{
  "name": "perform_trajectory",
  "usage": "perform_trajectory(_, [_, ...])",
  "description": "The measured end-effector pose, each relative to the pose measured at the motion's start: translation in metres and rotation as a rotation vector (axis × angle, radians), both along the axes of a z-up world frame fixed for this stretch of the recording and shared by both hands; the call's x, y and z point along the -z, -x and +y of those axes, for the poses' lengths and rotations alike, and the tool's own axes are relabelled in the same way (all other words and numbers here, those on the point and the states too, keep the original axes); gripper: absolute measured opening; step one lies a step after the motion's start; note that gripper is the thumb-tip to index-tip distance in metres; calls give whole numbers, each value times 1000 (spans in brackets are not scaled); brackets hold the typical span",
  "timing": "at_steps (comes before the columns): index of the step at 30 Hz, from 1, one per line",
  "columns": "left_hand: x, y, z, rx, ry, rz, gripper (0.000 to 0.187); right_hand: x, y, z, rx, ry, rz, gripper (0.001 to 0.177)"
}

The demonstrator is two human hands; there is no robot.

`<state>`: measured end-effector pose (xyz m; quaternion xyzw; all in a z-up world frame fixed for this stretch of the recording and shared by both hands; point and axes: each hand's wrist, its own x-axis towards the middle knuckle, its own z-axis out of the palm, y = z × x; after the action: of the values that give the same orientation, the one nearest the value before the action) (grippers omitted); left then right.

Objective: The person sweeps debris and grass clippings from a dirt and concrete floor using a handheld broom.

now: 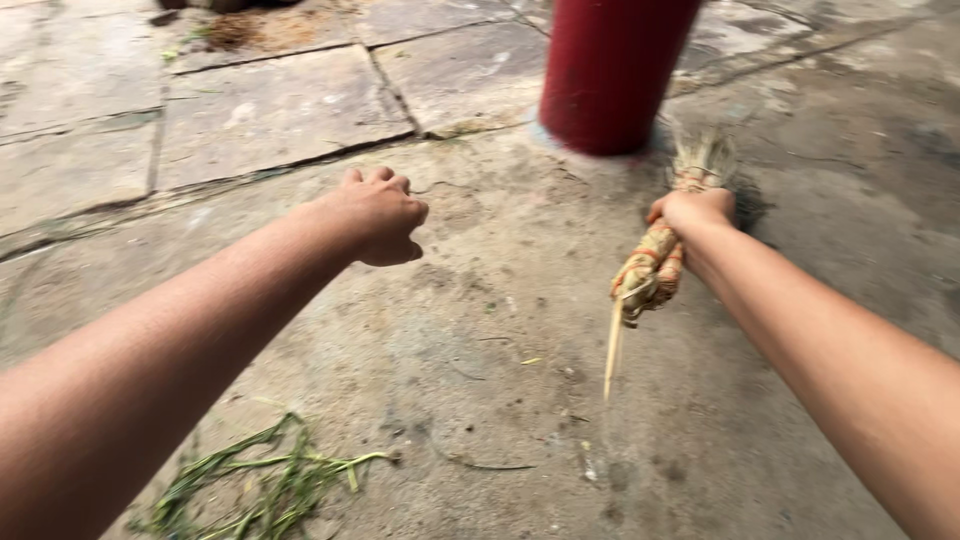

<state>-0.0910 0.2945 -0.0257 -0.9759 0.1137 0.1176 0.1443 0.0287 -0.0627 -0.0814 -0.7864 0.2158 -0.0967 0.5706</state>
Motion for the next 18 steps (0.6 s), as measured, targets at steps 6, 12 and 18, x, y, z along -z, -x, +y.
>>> perform_trajectory(6, [0,9,22,-52,-19,37,54,2,-6,13,-19,-129,86,30])
perform_trajectory(12, [2,9,17,-45,23,25,54,3,31,52,-443,43,519,24])
perform_trajectory(18, [5,7,3,-16,71,14,54,9,68,85,-628,158,633,38])
